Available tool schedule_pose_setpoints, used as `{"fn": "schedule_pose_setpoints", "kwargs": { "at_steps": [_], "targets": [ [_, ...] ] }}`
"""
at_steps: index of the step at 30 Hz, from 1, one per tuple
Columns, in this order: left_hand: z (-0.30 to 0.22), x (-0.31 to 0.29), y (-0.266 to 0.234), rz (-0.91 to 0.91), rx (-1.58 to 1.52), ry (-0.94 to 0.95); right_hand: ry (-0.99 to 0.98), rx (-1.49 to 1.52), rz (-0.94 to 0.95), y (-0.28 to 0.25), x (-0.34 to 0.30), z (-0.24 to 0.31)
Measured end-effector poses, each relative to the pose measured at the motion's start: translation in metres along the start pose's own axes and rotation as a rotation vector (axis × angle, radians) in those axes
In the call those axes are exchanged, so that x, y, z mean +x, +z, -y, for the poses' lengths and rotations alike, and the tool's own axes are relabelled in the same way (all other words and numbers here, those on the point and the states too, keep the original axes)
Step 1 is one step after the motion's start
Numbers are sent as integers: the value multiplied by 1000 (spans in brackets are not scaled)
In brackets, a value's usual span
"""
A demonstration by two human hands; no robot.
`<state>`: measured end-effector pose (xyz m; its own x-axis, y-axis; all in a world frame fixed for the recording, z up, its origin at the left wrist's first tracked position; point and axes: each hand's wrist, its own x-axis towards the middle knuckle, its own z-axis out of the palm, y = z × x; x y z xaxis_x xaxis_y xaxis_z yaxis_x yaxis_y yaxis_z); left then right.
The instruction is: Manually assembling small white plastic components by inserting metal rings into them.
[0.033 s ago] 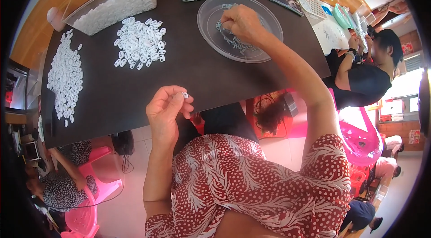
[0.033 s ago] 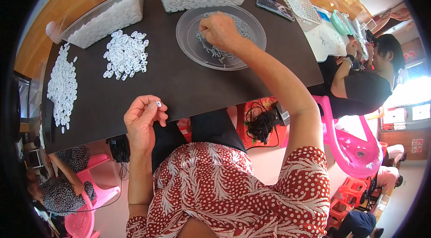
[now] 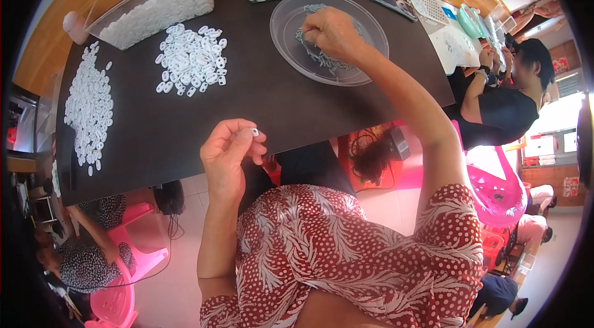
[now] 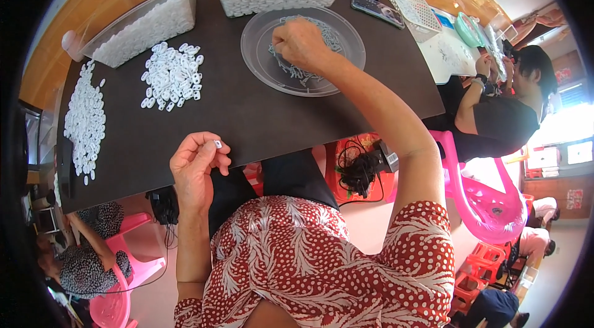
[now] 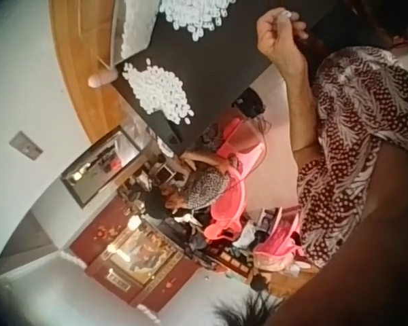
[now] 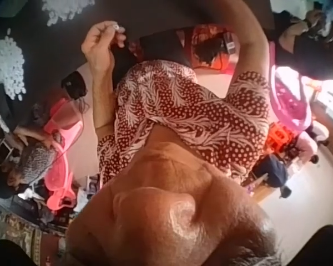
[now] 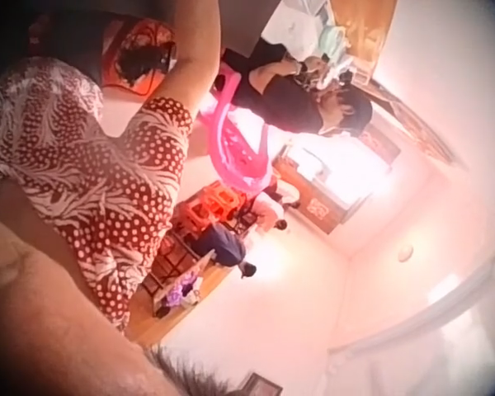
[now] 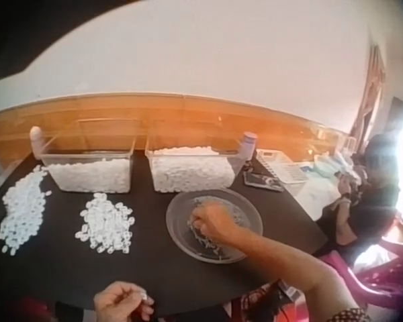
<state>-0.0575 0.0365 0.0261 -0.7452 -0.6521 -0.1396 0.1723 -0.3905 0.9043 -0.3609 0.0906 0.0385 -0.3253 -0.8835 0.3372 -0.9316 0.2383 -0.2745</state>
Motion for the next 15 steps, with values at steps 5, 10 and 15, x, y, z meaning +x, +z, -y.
{"fn": "schedule_pose_setpoints", "kwargs": {
  "at_steps": [5, 10, 15],
  "targets": [
    [-1, -4, -1, -15, 13, 22, -164, 65, -71, 2, -3, -2],
    [1, -5, -2, -16, 9, 15, -93, 67, 111, -14, -16, -2],
    [3, -8, -1, 7, 26, 3, -1, 121, 188, -14, -23, 10]
  ]
}}
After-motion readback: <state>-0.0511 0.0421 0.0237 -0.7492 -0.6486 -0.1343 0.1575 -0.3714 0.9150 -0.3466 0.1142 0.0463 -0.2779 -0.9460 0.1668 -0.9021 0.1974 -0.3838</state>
